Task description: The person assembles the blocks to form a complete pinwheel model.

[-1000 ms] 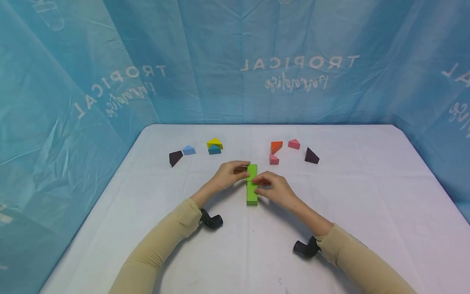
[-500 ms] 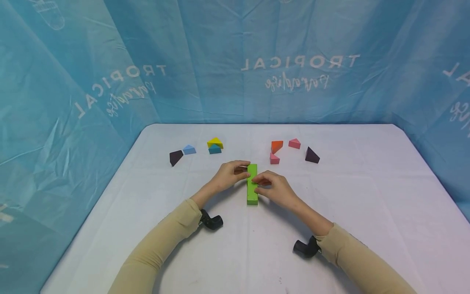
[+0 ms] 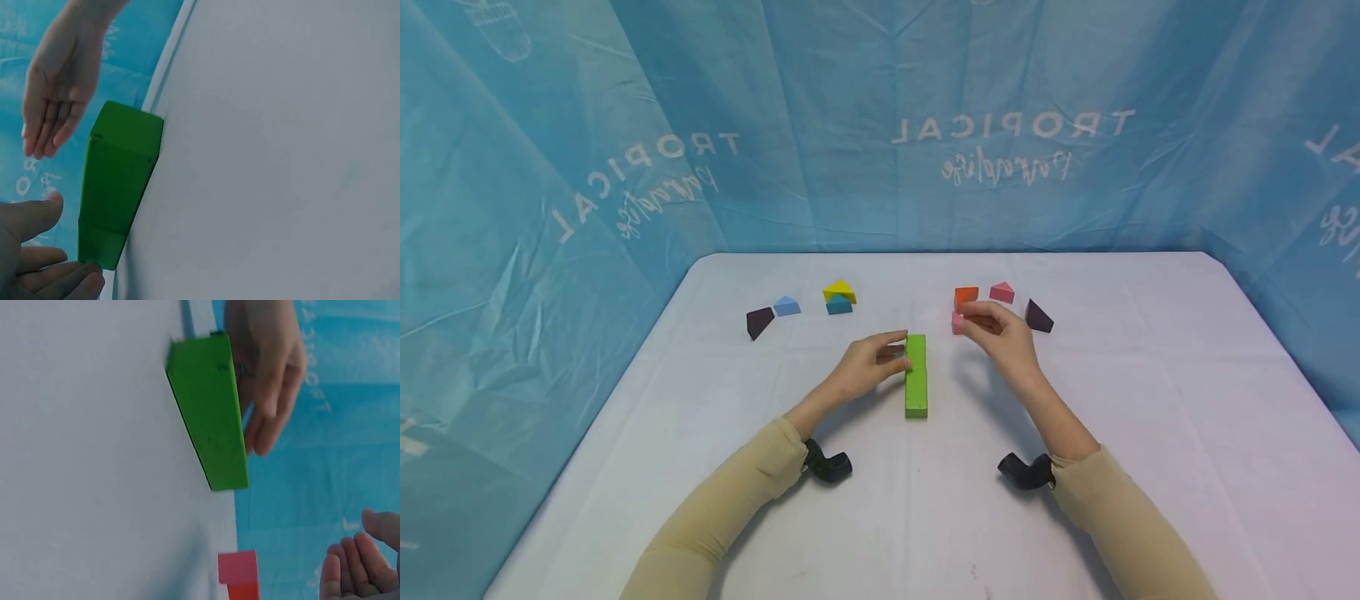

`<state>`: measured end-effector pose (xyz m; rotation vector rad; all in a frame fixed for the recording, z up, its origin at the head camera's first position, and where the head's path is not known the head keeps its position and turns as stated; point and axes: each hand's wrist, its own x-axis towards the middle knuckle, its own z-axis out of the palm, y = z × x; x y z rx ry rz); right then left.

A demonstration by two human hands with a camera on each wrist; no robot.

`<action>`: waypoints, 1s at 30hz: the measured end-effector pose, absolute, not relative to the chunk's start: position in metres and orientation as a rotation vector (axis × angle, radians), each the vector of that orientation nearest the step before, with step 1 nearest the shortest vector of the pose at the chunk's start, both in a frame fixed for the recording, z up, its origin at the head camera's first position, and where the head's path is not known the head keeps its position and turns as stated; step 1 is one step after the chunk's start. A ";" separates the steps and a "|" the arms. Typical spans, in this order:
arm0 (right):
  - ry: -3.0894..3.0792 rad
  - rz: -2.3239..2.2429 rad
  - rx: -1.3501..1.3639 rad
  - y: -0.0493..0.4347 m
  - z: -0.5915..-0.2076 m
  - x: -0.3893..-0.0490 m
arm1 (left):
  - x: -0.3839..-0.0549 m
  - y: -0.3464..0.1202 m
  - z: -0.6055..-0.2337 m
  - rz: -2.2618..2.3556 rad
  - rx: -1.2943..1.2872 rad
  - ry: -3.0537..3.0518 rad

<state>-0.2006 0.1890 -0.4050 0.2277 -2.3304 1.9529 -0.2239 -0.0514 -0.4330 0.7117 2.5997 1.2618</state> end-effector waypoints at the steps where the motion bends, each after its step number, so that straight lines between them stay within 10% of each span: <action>1: -2.305 1.964 0.197 0.193 -0.410 -0.206 | -0.222 -0.051 -0.433 1.271 0.707 2.595; 30: -2.408 1.933 -0.030 0.201 -0.453 -0.247 | -0.212 -0.049 -0.440 1.272 0.977 2.639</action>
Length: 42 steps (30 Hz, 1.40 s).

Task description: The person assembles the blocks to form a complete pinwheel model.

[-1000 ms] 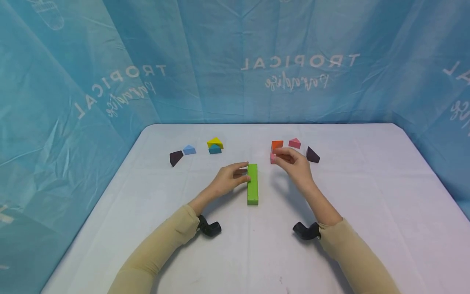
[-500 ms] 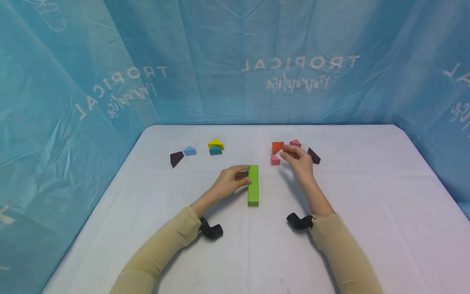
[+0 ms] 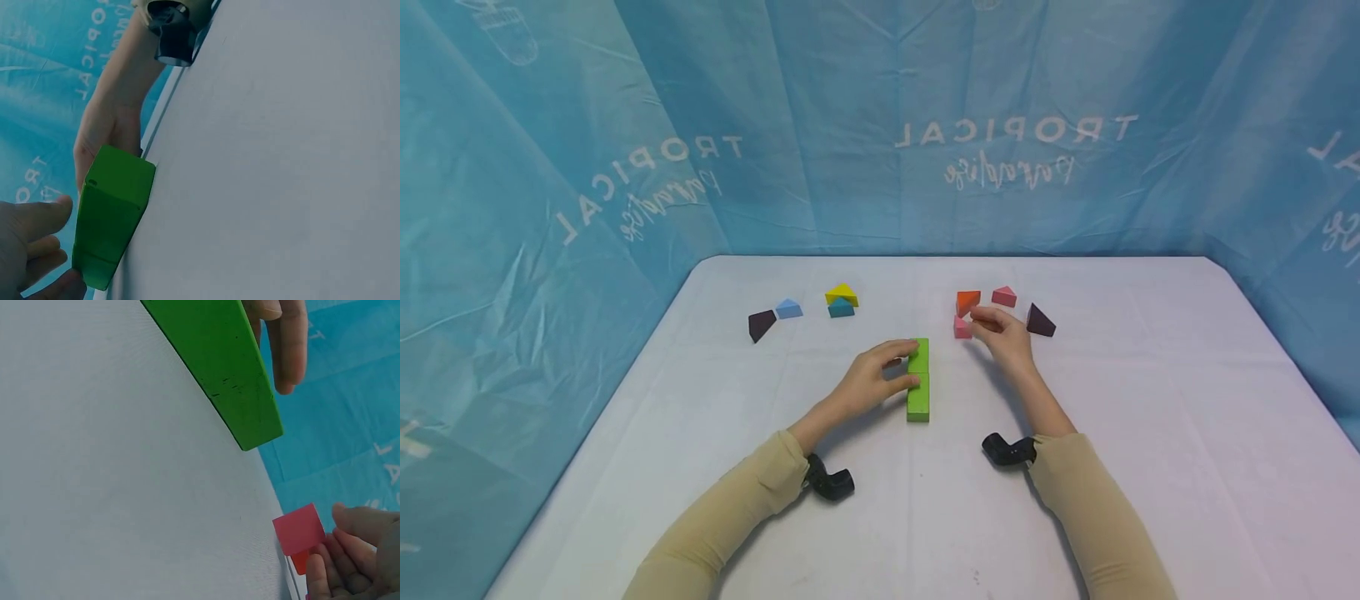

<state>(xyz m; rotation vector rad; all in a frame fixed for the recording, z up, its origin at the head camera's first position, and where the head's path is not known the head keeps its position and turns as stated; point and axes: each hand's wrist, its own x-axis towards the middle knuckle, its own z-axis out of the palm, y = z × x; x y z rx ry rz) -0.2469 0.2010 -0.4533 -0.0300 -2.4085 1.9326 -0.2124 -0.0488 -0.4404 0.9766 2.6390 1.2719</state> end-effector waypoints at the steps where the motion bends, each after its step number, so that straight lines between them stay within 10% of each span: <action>1: -2.434 1.908 -0.007 0.201 -0.455 -0.247 | -0.212 -0.049 -0.442 1.267 0.988 2.641; 42: -2.593 1.549 0.069 0.189 -0.449 -0.254 | -0.208 -0.049 -0.455 1.380 0.987 2.673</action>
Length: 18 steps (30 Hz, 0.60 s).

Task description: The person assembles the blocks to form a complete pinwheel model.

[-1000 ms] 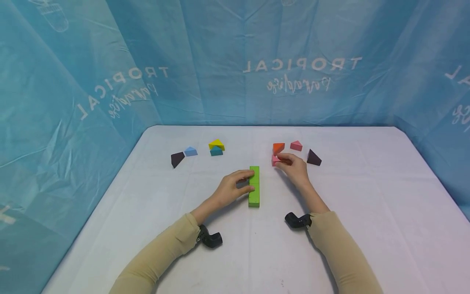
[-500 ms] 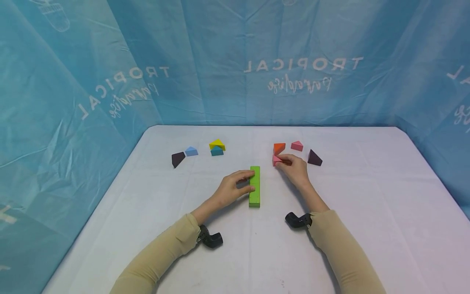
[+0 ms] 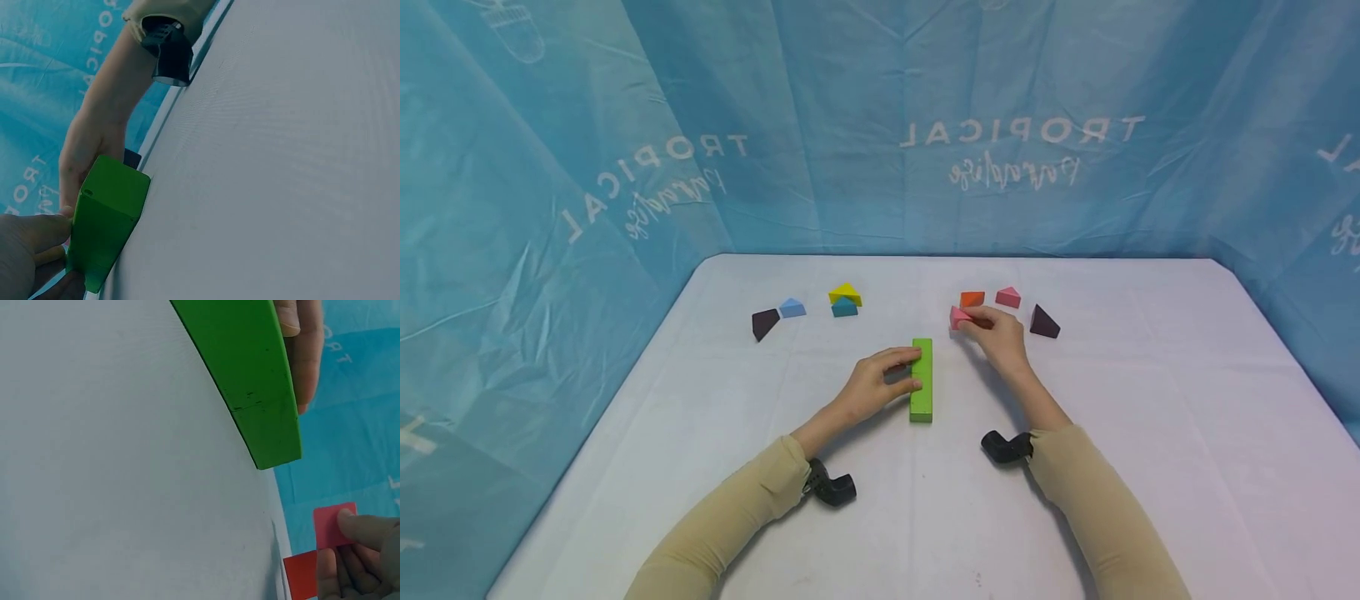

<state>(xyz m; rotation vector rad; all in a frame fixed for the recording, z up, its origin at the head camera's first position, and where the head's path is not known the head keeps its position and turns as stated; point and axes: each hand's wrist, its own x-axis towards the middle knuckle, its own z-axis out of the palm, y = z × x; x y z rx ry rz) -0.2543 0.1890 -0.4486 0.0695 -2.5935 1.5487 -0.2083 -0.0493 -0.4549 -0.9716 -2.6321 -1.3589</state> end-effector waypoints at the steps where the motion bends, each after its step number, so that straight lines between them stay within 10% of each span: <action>1: -2.590 1.555 0.075 0.187 -0.447 -0.255 | -0.208 -0.049 -0.455 -1.360 -0.975 -2.626; 18: -2.578 1.658 0.175 0.153 -0.441 -0.259 | -0.207 -0.050 -0.453 -1.344 -0.976 -2.637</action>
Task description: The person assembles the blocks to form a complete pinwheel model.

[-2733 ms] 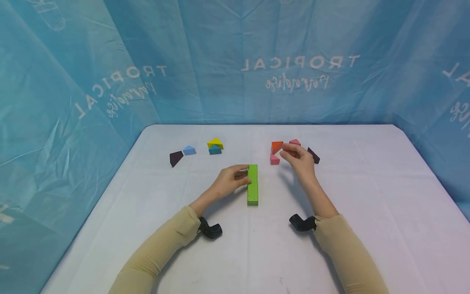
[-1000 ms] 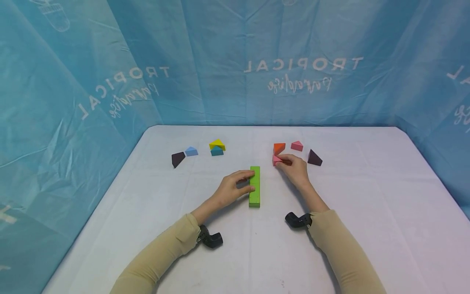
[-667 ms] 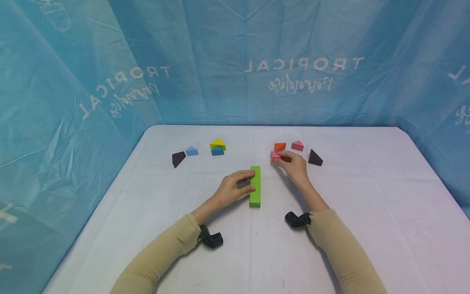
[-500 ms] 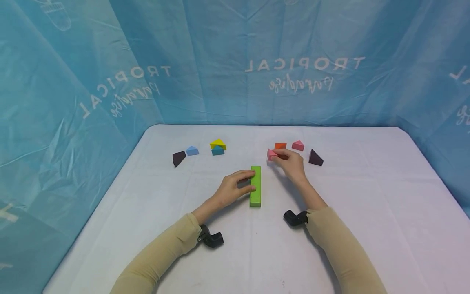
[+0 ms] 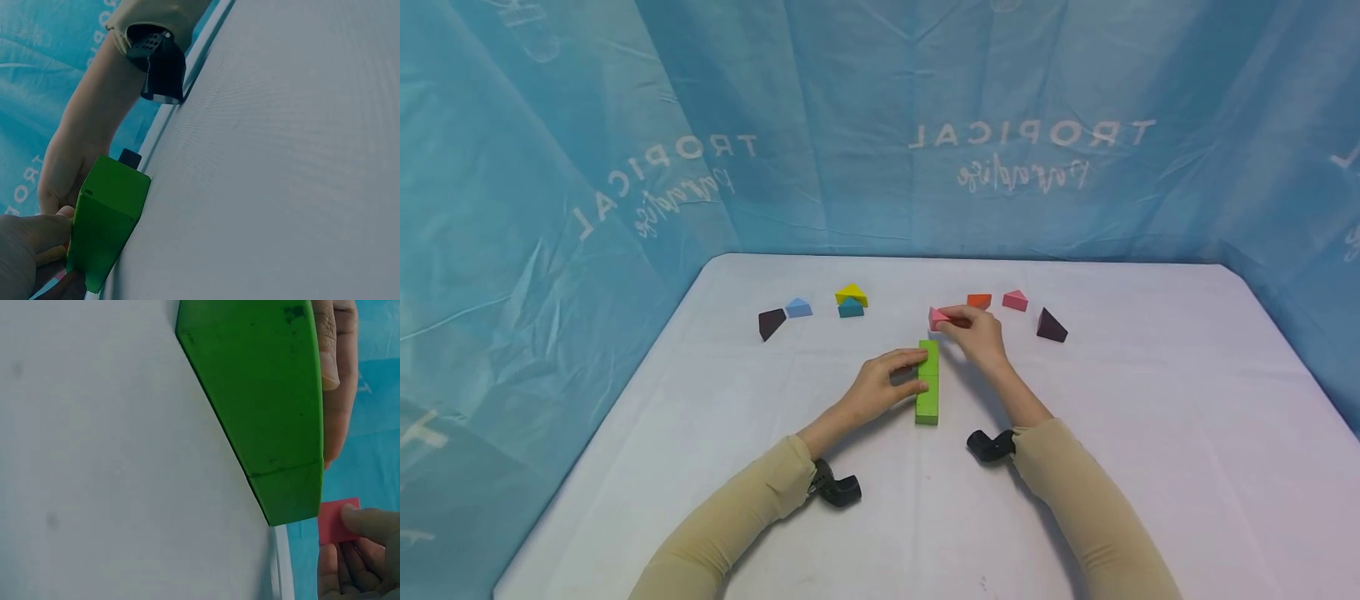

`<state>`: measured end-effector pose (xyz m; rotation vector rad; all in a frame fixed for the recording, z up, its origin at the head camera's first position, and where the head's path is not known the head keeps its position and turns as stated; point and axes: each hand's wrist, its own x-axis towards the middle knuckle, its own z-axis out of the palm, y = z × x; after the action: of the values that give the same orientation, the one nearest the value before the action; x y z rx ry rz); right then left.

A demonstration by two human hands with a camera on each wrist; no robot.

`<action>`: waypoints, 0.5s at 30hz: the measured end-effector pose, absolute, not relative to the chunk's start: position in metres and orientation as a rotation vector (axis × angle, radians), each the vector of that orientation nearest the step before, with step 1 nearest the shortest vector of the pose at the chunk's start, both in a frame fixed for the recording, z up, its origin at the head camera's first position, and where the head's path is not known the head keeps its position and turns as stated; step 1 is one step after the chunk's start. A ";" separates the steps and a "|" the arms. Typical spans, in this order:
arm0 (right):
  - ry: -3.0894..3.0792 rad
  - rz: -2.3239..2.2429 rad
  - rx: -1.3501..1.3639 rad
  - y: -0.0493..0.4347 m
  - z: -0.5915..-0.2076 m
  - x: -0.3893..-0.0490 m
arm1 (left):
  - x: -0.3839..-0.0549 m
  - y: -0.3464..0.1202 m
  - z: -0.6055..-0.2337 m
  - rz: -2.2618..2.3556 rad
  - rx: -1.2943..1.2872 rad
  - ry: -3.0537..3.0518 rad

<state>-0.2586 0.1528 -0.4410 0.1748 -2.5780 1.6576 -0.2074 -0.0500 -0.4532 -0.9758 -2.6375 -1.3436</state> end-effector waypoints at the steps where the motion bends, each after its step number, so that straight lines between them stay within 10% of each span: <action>1: -2.578 1.660 0.184 0.152 -0.441 -0.259 | -0.207 -0.050 -0.453 -1.340 -0.976 -2.638; 15: -2.646 1.619 0.222 0.136 -0.448 -0.265 | -0.208 -0.051 -0.453 -1.319 -0.996 -2.624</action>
<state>-0.2653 0.1362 -0.4476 0.2224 -2.6455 1.6195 -0.2077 -0.0506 -0.4532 -0.9956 -2.6238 -1.3192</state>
